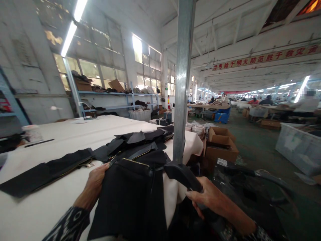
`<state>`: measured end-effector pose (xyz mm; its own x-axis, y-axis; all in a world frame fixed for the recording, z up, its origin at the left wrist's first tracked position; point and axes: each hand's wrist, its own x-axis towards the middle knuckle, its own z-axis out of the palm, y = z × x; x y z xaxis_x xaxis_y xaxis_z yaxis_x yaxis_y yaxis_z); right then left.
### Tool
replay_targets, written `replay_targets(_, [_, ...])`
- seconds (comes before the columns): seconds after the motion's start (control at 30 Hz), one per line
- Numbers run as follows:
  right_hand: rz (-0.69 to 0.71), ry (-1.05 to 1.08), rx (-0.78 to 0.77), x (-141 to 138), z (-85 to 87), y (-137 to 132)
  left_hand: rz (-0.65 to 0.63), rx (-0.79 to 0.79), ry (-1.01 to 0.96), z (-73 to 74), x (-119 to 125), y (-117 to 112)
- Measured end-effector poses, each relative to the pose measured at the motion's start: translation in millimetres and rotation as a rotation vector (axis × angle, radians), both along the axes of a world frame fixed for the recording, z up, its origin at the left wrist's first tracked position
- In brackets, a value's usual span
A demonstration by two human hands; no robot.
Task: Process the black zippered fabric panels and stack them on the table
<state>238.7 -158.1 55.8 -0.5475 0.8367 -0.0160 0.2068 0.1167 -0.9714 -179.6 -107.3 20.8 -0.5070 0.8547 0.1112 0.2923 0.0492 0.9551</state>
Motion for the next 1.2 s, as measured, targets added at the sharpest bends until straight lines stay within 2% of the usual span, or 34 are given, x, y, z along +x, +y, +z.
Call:
replay_targets(0.1, [-0.009,-0.013,-0.058,0,-6.9,-2,0.055,-0.119,0.201,-39.5,-7,-15])
replay_targets(0.17, [-0.005,-0.026,-0.089,-1,-9.6,-2,0.042,-0.175,0.389,-53.5,-9,-26])
replay_targets(0.2, [-0.001,-0.031,-0.093,-1,-10.6,-2,0.034,-0.190,0.480,-54.6,-11,-29])
replay_targets(0.23, [0.005,-0.037,-0.092,-1,-11.7,-2,0.028,-0.197,0.566,-51.5,-12,-30])
replay_targets(0.3, [0.014,-0.047,-0.092,-1,-14.4,-2,0.034,-0.197,0.730,-34.6,-16,-28])
replay_targets(0.43, [-0.002,-0.043,-0.091,1,-21.7,-3,0.021,-0.157,1.055,17.9,-22,-8])
replay_targets(0.5, [-0.004,-0.031,-0.085,2,-24.7,-4,0.016,-0.143,1.179,36.1,-20,3])
replay_targets(0.53, [0.001,-0.029,-0.082,3,-25.9,-4,0.028,-0.140,1.222,39.9,-17,7])
replay_targets(0.6, [0.011,-0.042,-0.075,3,-27.9,-6,0.052,-0.140,1.260,35.6,-3,11])
replay_targets(0.67, [-0.009,-0.077,-0.080,4,-30.2,-7,0.030,-0.139,1.235,17.6,22,8])
replay_targets(0.77, [-0.047,-0.128,-0.101,5,-35.2,-6,-0.059,-0.154,1.077,-21.5,69,-8])
replay_targets(0.83, [-0.023,-0.134,-0.116,3,-38.6,-3,-0.127,-0.159,0.972,-44.9,97,-20])
replay_targets(0.9, [0.023,-0.109,-0.130,-1,-41.1,-1,-0.161,-0.146,0.884,-60.6,111,-27])
replay_targets(1.0, [0.053,-0.064,-0.148,-11,-43.2,4,-0.205,-0.134,0.680,-70.2,106,-24])
replay_targets(1.2, [0.109,-0.078,-0.189,-45,-43.9,20,-0.412,-0.112,0.114,-77.1,79,-8])
